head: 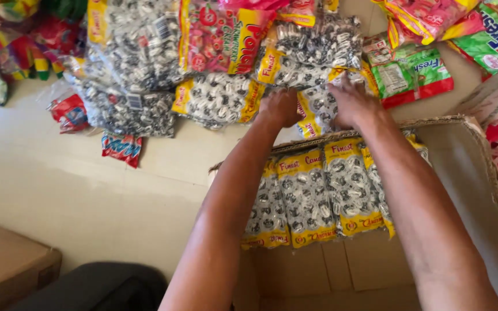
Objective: The person picks up plastic bags of candy from the floor and places them into a cardboard box, arranging them in rows.
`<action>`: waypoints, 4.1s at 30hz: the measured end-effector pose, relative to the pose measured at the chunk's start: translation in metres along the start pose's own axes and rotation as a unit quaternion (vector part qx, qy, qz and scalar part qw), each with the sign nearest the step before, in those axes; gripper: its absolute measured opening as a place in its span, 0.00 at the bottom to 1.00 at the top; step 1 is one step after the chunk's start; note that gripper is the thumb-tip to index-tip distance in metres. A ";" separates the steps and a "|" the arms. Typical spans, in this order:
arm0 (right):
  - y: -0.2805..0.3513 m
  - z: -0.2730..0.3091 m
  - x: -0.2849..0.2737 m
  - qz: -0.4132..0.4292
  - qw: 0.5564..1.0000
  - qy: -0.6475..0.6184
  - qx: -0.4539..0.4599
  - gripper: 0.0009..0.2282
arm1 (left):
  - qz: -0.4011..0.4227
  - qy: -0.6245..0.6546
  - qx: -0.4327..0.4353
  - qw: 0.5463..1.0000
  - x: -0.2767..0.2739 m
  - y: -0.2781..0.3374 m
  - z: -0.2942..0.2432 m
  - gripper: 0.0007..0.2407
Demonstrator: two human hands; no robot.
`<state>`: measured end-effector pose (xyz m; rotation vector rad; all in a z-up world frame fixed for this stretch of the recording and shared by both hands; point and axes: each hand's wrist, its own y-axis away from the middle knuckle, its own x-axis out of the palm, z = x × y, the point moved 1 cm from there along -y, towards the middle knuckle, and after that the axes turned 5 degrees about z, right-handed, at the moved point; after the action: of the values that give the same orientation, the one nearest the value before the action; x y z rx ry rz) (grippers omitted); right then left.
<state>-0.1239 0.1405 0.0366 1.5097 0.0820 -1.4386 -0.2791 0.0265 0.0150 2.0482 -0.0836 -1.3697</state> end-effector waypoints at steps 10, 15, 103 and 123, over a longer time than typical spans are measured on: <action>-0.029 0.005 -0.002 0.143 0.987 0.074 -0.021 0.56 | 0.060 0.081 0.030 0.994 0.036 -0.042 0.012 0.33; -0.009 0.015 -0.019 0.142 0.984 0.107 0.008 0.56 | 0.043 0.073 0.018 0.996 -0.017 0.003 -0.018 0.10; 0.314 -0.166 0.197 -0.210 0.934 -0.289 -0.014 0.22 | 0.339 0.347 0.279 0.829 0.252 0.176 -0.164 0.31; 0.333 -0.100 0.184 0.084 0.990 0.110 -0.037 0.39 | -0.005 0.006 0.325 0.946 0.271 0.296 -0.175 0.40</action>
<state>0.2143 -0.0589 0.0676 1.5694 0.1372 -1.1215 0.0782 -0.2269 0.0024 2.5856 -0.5922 -1.4619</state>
